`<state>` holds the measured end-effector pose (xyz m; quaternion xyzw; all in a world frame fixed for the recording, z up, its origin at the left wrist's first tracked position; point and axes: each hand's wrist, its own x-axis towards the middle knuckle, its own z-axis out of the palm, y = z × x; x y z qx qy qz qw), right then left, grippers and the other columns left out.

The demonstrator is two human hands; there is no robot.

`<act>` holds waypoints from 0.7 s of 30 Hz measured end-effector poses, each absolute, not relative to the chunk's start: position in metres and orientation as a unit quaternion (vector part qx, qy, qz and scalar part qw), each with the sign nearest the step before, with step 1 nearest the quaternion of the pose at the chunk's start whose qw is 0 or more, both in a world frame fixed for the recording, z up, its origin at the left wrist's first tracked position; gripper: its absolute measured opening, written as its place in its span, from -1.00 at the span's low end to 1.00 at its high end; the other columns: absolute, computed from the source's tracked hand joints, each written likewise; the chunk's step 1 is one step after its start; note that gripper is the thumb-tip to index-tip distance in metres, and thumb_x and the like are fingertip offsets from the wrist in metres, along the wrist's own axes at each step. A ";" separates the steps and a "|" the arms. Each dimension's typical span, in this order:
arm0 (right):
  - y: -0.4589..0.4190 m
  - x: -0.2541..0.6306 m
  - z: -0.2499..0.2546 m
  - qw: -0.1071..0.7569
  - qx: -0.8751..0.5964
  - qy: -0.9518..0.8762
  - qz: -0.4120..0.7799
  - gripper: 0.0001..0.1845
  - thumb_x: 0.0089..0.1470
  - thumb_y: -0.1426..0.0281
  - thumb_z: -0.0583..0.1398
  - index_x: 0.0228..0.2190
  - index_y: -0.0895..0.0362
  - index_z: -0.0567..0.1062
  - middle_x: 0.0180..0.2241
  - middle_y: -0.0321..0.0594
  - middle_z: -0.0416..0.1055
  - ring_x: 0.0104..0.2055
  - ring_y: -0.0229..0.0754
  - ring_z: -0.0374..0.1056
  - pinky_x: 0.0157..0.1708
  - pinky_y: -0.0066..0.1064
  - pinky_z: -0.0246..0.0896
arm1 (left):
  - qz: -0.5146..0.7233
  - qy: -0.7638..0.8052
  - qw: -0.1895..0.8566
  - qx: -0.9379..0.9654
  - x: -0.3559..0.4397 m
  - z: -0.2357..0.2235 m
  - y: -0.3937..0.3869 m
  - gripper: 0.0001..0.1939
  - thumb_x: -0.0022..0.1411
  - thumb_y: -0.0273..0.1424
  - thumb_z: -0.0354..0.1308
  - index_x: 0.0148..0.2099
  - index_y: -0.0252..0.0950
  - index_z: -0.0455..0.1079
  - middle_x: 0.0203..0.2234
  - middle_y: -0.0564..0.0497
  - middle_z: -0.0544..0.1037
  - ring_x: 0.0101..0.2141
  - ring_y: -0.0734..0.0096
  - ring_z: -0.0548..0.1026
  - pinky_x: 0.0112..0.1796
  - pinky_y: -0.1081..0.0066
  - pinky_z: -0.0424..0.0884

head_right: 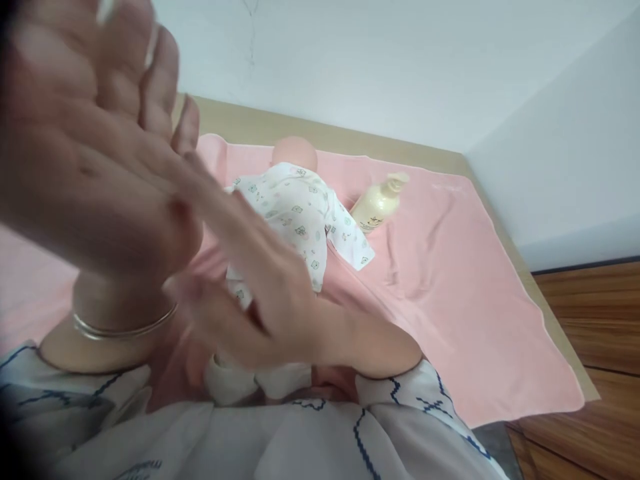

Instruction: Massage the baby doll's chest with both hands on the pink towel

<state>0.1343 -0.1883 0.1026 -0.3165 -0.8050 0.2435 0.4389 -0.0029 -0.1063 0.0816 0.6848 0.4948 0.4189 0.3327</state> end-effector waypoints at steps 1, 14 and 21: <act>-0.177 0.136 0.100 0.439 -0.353 -0.791 0.240 -0.22 0.44 0.23 -0.08 0.52 -0.28 -0.31 0.54 -0.70 -0.05 0.59 -0.13 -0.07 0.53 -0.03 0.18 | 0.428 0.495 0.329 0.681 -0.002 0.079 -0.096 -0.61 0.50 -0.17 0.08 0.32 0.08 0.36 0.27 0.14 0.53 0.47 0.05 0.26 0.37 -0.05 0.45; -0.061 0.149 0.001 0.332 -0.531 -0.766 0.145 -0.40 0.39 0.41 -0.12 0.32 0.07 0.40 0.41 -0.32 0.34 0.52 -0.14 0.15 0.60 -0.10 -0.07 | 0.466 0.543 0.279 0.640 0.031 0.007 -0.028 -0.72 0.30 -0.47 -0.05 -0.19 -0.16 0.50 -0.14 -0.06 0.70 -0.02 0.15 0.61 0.15 0.07 0.56; -0.050 0.173 -0.008 0.282 -0.557 -0.770 0.133 -0.40 0.38 0.39 -0.07 0.35 0.15 0.38 0.49 -0.14 0.19 0.58 -0.10 0.01 0.62 0.03 -0.22 | 0.430 0.528 0.188 0.708 0.028 -0.026 -0.025 -0.65 0.32 -0.39 -0.03 0.03 -0.15 0.52 0.09 -0.12 0.65 0.18 0.10 0.52 0.37 0.00 0.33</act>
